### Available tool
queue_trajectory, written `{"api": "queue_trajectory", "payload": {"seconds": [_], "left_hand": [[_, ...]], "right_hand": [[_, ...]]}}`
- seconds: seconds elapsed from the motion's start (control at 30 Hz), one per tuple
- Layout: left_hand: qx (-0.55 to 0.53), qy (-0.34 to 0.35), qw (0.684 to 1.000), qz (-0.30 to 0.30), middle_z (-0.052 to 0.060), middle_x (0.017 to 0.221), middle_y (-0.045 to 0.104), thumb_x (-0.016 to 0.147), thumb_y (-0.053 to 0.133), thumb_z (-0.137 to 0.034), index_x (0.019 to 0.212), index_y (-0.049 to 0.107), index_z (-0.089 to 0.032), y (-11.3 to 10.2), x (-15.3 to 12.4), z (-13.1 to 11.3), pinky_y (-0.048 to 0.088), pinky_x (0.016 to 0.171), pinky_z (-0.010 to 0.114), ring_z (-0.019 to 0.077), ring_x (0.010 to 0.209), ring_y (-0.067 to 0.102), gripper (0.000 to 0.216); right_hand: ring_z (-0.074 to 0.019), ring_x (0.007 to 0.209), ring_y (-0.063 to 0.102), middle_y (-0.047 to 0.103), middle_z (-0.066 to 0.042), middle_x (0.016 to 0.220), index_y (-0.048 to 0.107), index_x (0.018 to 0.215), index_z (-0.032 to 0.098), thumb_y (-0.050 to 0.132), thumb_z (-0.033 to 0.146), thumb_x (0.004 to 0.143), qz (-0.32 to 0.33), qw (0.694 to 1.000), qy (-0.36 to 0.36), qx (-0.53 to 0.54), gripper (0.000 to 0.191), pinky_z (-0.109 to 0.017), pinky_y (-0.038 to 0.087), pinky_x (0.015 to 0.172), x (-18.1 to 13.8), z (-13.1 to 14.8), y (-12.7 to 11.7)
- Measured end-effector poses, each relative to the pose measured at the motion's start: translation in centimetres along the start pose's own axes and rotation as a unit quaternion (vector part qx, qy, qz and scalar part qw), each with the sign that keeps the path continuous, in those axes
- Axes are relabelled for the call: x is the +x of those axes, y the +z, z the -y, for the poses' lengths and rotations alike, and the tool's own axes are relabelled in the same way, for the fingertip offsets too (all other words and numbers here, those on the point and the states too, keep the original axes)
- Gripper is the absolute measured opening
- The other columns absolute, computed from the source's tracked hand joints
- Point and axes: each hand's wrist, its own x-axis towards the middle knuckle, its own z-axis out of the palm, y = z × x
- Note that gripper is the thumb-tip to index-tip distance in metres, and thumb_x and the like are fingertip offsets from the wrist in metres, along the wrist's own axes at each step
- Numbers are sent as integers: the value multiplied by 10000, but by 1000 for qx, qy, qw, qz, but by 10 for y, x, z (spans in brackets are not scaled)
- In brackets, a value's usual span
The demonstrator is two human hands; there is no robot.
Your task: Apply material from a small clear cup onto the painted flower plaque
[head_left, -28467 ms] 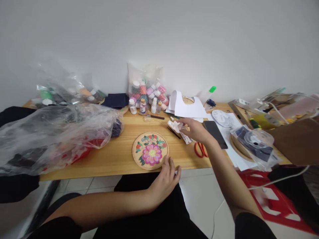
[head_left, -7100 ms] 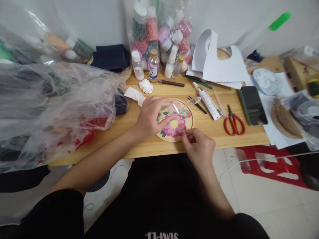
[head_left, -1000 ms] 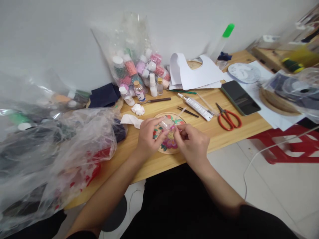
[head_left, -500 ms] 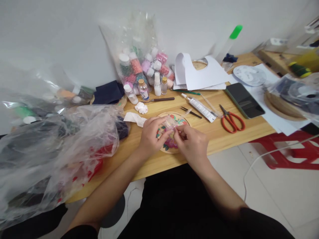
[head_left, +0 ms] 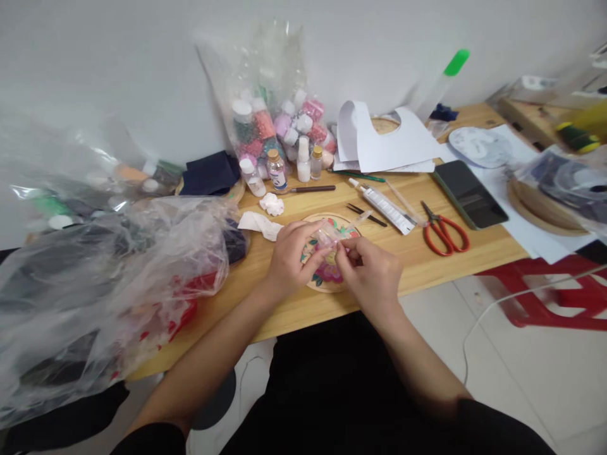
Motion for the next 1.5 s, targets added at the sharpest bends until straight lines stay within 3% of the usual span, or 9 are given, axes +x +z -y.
{"api": "queue_trajectory", "payload": {"seconds": [0.6,0.87,1.13,1.37,1.5], "left_hand": [[4,33,999,13,117,1171,690,933,550,-319,1286,525,-171,-1,3,1,501,936,380,218,1085,636,383],[5,36,999,18,112,1176,692,925,570,-294,1279,519,-170,-1,3,-2,497,953,381,212,1107,631,379],[11,63,998,19,127,1204,690,918,579,-310,1276,509,-162,-1,4,-1,503,951,380,216,1111,637,394],[19,84,996,16,133,1201,695,915,582,-328,1292,501,-165,0,3,-1,498,943,387,225,1112,640,418],[17,82,996,20,134,1190,699,913,581,-326,1296,502,-166,0,2,-1,496,942,390,234,1118,639,423]], "right_hand": [[-79,404,500,572,42,476,662,691,181,584,216,851,48,999,-14,7,181,-191,367,445,-2,-4,-10],[-76,410,514,600,36,499,664,710,175,585,196,843,17,1000,-18,13,156,-188,397,456,3,-4,-10],[-63,381,482,569,50,471,669,699,166,602,195,834,78,997,-12,0,153,-174,352,416,-4,-9,-23],[-61,396,494,582,46,485,687,738,157,627,185,841,46,999,-1,19,122,-170,366,422,-3,-7,-28],[-67,409,516,598,37,495,681,712,162,624,182,828,66,998,-23,6,131,-175,381,434,-3,-10,-27]]}}
